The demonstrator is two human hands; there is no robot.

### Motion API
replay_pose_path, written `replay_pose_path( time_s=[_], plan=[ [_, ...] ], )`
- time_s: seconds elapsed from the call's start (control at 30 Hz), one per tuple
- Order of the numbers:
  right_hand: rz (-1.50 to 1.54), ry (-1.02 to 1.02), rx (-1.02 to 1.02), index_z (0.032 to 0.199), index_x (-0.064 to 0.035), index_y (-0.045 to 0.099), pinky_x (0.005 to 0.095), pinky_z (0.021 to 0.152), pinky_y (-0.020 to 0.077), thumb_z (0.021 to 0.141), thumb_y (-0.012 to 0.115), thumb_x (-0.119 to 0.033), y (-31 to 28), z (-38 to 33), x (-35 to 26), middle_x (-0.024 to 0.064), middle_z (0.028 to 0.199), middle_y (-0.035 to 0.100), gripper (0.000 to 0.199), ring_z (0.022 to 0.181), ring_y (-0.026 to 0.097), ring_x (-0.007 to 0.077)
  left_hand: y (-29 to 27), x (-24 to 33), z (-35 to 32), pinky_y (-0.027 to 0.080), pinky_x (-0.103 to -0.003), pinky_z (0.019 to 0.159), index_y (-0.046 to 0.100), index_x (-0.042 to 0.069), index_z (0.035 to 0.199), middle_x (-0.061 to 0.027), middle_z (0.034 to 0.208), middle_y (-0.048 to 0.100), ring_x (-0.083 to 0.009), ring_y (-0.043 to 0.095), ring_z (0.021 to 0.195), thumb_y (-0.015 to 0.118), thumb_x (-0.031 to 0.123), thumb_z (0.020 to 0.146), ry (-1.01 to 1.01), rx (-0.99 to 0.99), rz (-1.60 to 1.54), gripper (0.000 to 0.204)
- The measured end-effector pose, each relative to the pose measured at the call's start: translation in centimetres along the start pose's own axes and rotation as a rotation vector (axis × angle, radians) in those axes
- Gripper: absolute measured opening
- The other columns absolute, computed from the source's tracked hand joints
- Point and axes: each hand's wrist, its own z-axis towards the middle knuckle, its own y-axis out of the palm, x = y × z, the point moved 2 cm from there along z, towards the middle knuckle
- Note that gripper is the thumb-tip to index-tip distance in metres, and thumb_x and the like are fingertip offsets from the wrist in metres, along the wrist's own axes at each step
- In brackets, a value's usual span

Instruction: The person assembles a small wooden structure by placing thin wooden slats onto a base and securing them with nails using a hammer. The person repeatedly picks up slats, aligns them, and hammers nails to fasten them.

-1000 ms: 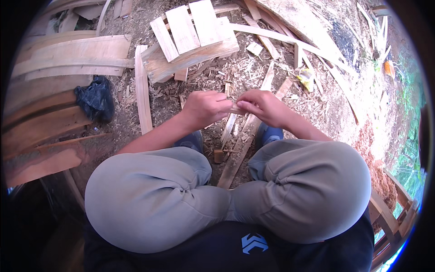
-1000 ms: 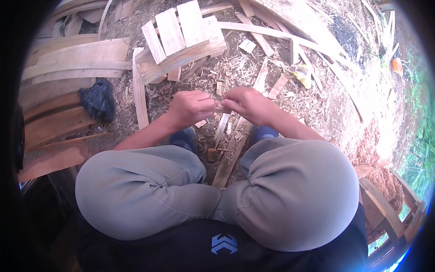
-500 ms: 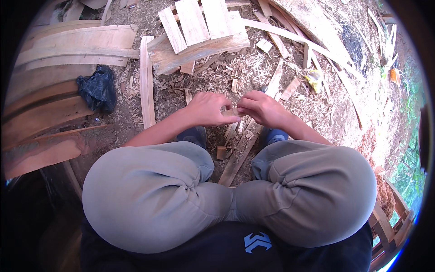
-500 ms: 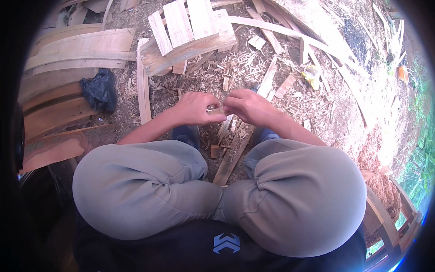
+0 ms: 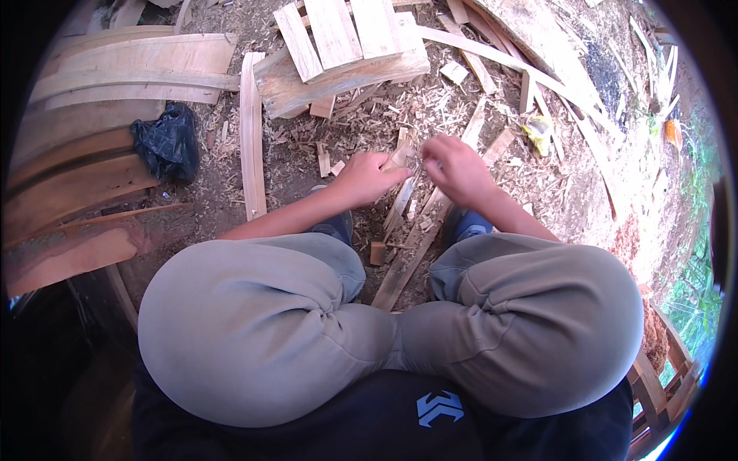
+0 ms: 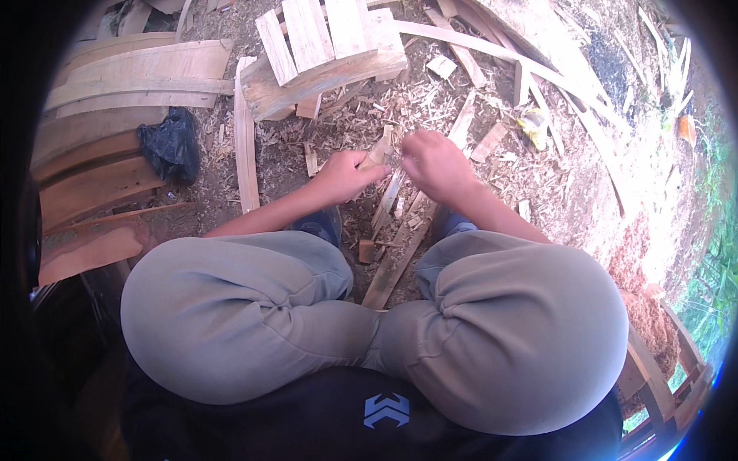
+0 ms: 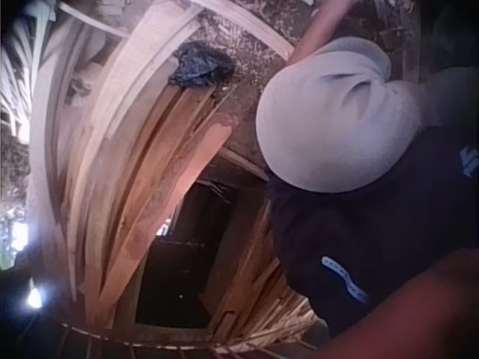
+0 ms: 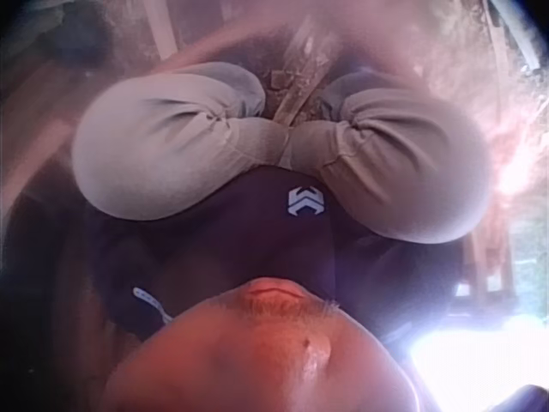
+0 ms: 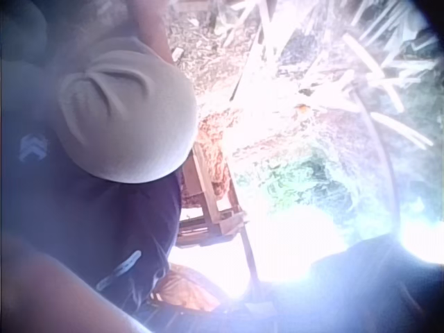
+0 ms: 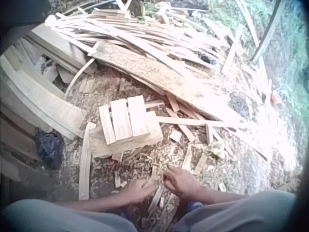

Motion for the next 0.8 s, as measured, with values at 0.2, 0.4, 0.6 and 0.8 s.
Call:
replay_pose_path(
  time_s=[0.2,0.4,0.6,0.8],
  plan=[
    [-0.411,0.485,-0.248,0.122,0.0015,0.049,0.0475,0.089,0.0554,0.087,0.065,-0.032,-1.4,-5.2,4.6,0.0214,0.112,0.062,0.051,0.106,0.066,0.0347,1.1,-3.0,1.0,0.051,-0.04,0.075,0.07,-0.002,0.098,-0.0149,0.078,0.069,-0.024,0.066,0.076,0.068,0.054,0.092,0.076,0.053,-0.209,0.056],
    [-0.346,0.548,-0.143,0.121,-0.0033,0.049,0.0497,0.081,0.0578,0.094,0.063,-0.033,1.2,-9.9,4.7,0.0199,0.11,0.066,0.043,0.102,0.069,0.0392,2.0,-5.3,1.6,0.051,-0.04,0.081,0.068,-0.002,0.102,-0.0168,0.088,0.07,-0.0259,0.067,0.085,0.059,0.056,0.098,-0.039,-0.111,-0.109,0.06],
    [0.05,0.544,-0.224,0.119,-0.0032,0.049,0.0494,0.077,0.0545,0.099,0.063,-0.033,-1.1,-9.2,5.0,0.0212,0.091,0.07,0.038,0.085,0.07,0.0389,1.3,-10.1,1.7,0.049,-0.038,0.087,0.067,-0.002,0.105,-0.021,0.106,0.069,-0.0252,0.066,0.099,0.057,0.044,0.1,0.13,0.06,-0.04,0.048],
    [0.085,0.384,-0.326,0.118,-0.0046,0.05,0.0432,0.073,0.0473,0.1,0.068,-0.027,-9.8,-3.9,1.6,0.0149,0.085,0.066,0.034,0.078,0.063,0.0266,-1.5,-9.2,0.7,0.05,-0.033,0.075,0.072,-0.001,0.102,-0.0101,0.087,0.069,-0.0153,0.063,0.083,0.066,0.033,0.097,-0.017,0.012,-0.058,0.035]
  ],
)
